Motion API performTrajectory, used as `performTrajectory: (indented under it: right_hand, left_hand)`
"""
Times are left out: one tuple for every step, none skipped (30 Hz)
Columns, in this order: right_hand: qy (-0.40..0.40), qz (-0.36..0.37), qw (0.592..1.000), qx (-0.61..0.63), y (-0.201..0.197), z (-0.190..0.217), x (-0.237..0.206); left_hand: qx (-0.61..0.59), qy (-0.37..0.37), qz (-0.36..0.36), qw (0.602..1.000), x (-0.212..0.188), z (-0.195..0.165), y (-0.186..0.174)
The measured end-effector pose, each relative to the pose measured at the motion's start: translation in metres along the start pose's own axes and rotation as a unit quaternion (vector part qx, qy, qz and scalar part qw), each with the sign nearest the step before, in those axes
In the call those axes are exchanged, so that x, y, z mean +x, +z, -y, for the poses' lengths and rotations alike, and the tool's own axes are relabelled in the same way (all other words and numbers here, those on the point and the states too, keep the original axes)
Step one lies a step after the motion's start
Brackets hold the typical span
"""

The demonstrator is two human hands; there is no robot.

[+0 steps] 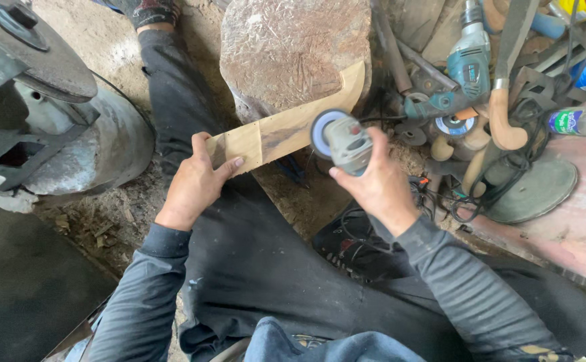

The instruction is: The person sits on the floor and uses an angle grinder with a sanding disc to smooth a curved wooden piece. They hold the wood with one hand and move the grinder along its surface, then flip the piece to sand the other side.

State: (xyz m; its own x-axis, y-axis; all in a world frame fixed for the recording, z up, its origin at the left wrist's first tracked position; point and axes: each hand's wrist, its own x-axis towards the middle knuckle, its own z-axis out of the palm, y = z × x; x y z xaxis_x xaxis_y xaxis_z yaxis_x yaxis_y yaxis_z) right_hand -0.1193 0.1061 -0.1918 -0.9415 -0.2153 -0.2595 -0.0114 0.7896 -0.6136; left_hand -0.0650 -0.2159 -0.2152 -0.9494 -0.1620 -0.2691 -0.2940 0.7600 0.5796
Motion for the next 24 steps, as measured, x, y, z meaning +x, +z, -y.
performTrajectory:
  right_hand:
    - [-0.015,0.007,1.0,0.002,0.002,0.005,-0.005]
    - [-0.017,0.018,1.0,0.003,0.005,0.009,-0.01]
    - [-0.018,0.028,0.999,0.003,0.008,0.014,-0.015]
    - [-0.02,0.039,0.999,0.004,0.008,0.016,-0.017]
    - [-0.017,0.04,0.999,0.002,0.007,0.017,-0.018]
    - [-0.014,0.043,0.999,0.001,0.006,0.017,-0.018]
    - [-0.011,0.046,0.999,0.0,0.006,0.016,-0.017]
    - [-0.002,0.043,0.999,0.001,0.005,0.014,-0.014]
    - [0.008,0.04,0.999,0.001,0.002,0.01,-0.009]
    - [0.017,0.037,0.999,0.001,-0.001,0.005,-0.003]
    - [0.012,0.014,1.0,0.001,-0.003,0.001,0.002]
    - [0.007,-0.008,1.0,0.001,-0.004,-0.005,0.007]
    - [0.002,-0.03,1.0,0.001,-0.006,-0.01,0.013]
    - [0.003,-0.045,0.999,-0.001,-0.008,-0.015,0.019]
    - [0.005,-0.058,0.998,-0.002,-0.009,-0.019,0.025]
    - [0.005,-0.072,0.997,-0.003,-0.011,-0.024,0.033]
    - [0.002,-0.081,0.997,0.0,-0.013,-0.027,0.041]
    - [0.0,-0.09,0.996,0.003,-0.015,-0.03,0.048]
    - [-0.003,-0.098,0.995,0.006,-0.018,-0.032,0.056]
    - [0.015,-0.091,0.996,0.008,-0.021,-0.034,0.064]
    - [0.034,-0.084,0.996,0.011,-0.023,-0.037,0.071]
    - [0.053,-0.076,0.996,0.013,-0.025,-0.039,0.078]
    - [0.057,-0.075,0.995,0.011,-0.028,-0.042,0.084]
    - [0.06,-0.076,0.995,0.009,-0.03,-0.044,0.091]
  left_hand:
    - [0.0,-0.003,-0.001,1.0,-0.002,-0.001,0.0]
    - [-0.001,-0.004,-0.001,1.0,-0.003,-0.003,0.001]
    - [0.002,0.002,-0.004,1.0,-0.003,-0.005,0.0]
    - [0.005,0.008,-0.009,1.0,-0.003,-0.007,-0.001]
    - [0.008,0.014,-0.013,1.0,-0.001,-0.009,-0.001]
    - [-0.001,-0.009,0.006,1.0,0.0,-0.011,-0.003]
    - [-0.009,-0.033,0.025,0.999,0.002,-0.012,-0.005]
    - [-0.018,-0.057,0.043,0.997,0.005,-0.012,-0.008]
    - [-0.025,-0.072,0.055,0.996,0.008,-0.012,-0.011]
    - [-0.032,-0.087,0.067,0.993,0.013,-0.012,-0.013]
    - [-0.04,-0.103,0.08,0.991,0.017,-0.011,-0.014]
    - [-0.046,-0.099,0.083,0.991,0.021,-0.01,-0.015]
    - [-0.053,-0.094,0.086,0.99,0.025,-0.009,-0.016]
    - [-0.06,-0.089,0.089,0.99,0.029,-0.007,-0.017]
    - [-0.061,-0.094,0.097,0.989,0.032,-0.005,-0.017]
    - [-0.062,-0.098,0.104,0.988,0.036,-0.003,-0.017]
    - [-0.064,-0.102,0.11,0.987,0.04,-0.002,-0.018]
    - [-0.059,-0.105,0.114,0.986,0.043,0.0,-0.018]
    - [-0.054,-0.107,0.118,0.986,0.047,0.001,-0.018]
    - [-0.049,-0.11,0.121,0.985,0.051,0.002,-0.019]
    - [-0.045,-0.111,0.122,0.985,0.054,0.004,-0.02]
    - [-0.04,-0.114,0.125,0.985,0.057,0.005,-0.022]
    - [-0.036,-0.115,0.127,0.984,0.06,0.006,-0.023]
    - [-0.034,-0.112,0.13,0.985,0.064,0.006,-0.024]
